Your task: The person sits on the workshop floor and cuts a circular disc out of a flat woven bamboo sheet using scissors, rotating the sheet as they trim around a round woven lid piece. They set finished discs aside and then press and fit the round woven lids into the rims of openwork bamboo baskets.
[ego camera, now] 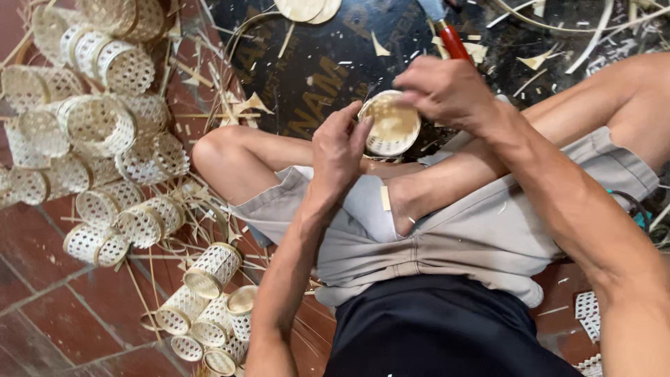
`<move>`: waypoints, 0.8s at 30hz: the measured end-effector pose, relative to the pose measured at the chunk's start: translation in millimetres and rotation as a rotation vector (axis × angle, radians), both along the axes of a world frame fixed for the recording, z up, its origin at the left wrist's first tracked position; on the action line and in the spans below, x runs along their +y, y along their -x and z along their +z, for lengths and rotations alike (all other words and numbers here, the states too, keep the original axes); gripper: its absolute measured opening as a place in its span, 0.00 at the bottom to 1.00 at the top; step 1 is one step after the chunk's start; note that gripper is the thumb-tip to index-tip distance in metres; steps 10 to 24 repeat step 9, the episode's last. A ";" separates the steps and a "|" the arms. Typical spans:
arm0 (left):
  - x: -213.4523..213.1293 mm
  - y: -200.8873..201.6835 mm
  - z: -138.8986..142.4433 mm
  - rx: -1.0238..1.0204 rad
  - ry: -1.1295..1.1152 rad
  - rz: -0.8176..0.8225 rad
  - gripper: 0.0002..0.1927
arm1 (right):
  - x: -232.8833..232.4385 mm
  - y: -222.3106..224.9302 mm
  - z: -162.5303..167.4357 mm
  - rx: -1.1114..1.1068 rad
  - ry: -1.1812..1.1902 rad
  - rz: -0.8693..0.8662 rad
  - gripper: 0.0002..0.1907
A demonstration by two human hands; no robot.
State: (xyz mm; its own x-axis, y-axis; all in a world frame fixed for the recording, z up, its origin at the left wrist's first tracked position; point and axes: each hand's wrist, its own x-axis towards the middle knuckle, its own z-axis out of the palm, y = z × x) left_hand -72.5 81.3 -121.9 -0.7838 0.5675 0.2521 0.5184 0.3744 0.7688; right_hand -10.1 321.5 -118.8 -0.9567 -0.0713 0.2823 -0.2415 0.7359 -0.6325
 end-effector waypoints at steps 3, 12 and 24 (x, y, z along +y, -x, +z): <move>-8.2 5.1 -7.8 -0.827 -0.124 0.095 0.18 | 0.2 -21.7 2.3 -0.177 0.266 -0.219 0.08; -2.3 14.3 -22.0 -1.105 -0.244 0.110 0.15 | -24.2 -47.1 -14.6 -0.454 0.821 -0.438 0.09; -2.3 14.3 -22.0 -1.105 -0.244 0.110 0.15 | -24.2 -47.1 -14.6 -0.454 0.821 -0.438 0.09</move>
